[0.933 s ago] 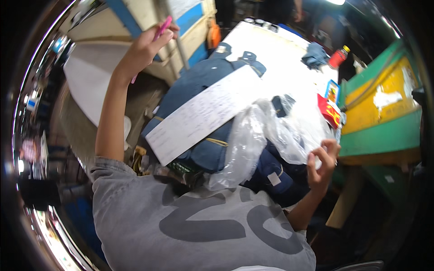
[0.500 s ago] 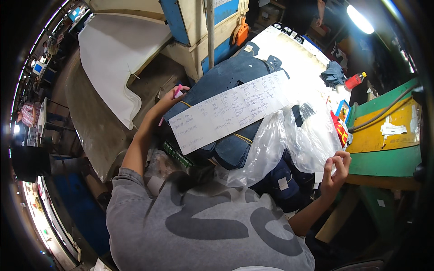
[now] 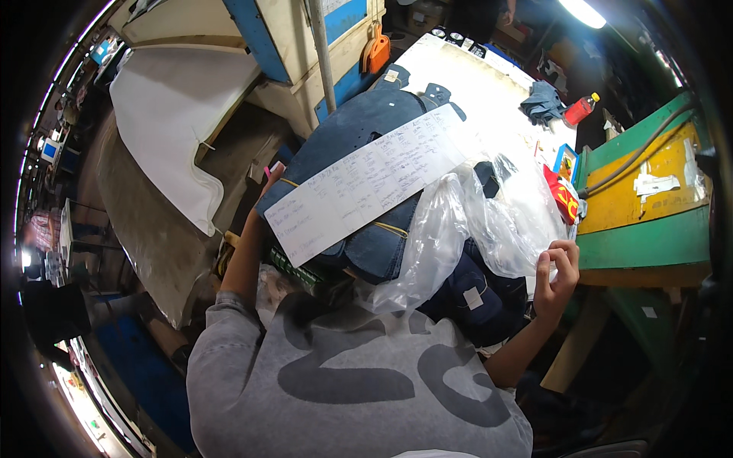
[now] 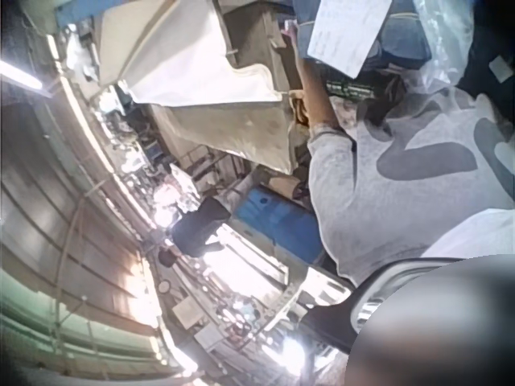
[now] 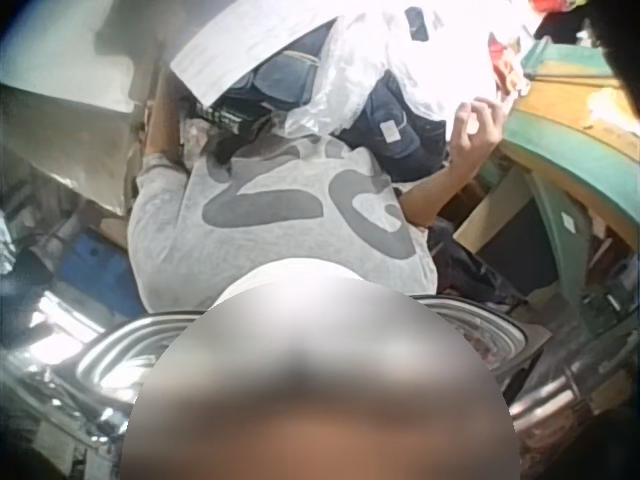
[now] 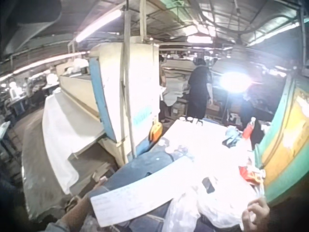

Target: The person walks through a factory floor carrying a plastic bag and a paper document, then places the bag on a workbench. They unpack dark-colored footwear, compare it to the document, and repack the items into the plastic bag.

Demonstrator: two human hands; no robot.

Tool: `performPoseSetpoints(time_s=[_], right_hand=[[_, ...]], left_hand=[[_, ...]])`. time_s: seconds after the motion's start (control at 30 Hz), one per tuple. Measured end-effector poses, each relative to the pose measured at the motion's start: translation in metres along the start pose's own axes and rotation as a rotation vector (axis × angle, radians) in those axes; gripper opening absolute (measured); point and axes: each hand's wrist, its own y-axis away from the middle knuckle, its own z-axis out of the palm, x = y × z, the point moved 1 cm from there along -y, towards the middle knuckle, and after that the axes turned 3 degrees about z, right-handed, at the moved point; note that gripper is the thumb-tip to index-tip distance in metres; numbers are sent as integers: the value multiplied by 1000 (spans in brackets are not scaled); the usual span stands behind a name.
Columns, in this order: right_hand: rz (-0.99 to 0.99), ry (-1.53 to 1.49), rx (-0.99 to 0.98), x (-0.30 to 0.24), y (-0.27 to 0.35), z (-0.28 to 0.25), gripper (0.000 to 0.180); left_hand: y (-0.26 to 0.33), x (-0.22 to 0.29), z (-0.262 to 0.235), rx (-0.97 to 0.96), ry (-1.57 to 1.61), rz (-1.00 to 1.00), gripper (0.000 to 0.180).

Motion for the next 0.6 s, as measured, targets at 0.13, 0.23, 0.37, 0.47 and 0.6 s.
performPoseSetpoints(time_s=[0.13, 0.23, 0.37, 0.47, 0.6], right_hand=[[25, -4, -6, 4, 2, 0, 13], [16, 4, -21, 6, 2, 0, 19], [30, -92, 7, 6, 1, 0, 44], [44, -81, 52, 4, -1, -5, 60], [122, -66, -73, -2, -8, -14, 67]], left_hand=[[-11, -5, -21, 25, -23, 14, 62], [-17, -7, -28, 25, -38, 73, 62], [-23, -6, -41, 17, -45, 167, 61], [-23, -4, -56, 8, -28, 241, 61], [-8, 7, -71, 118, 20, 300, 64]])
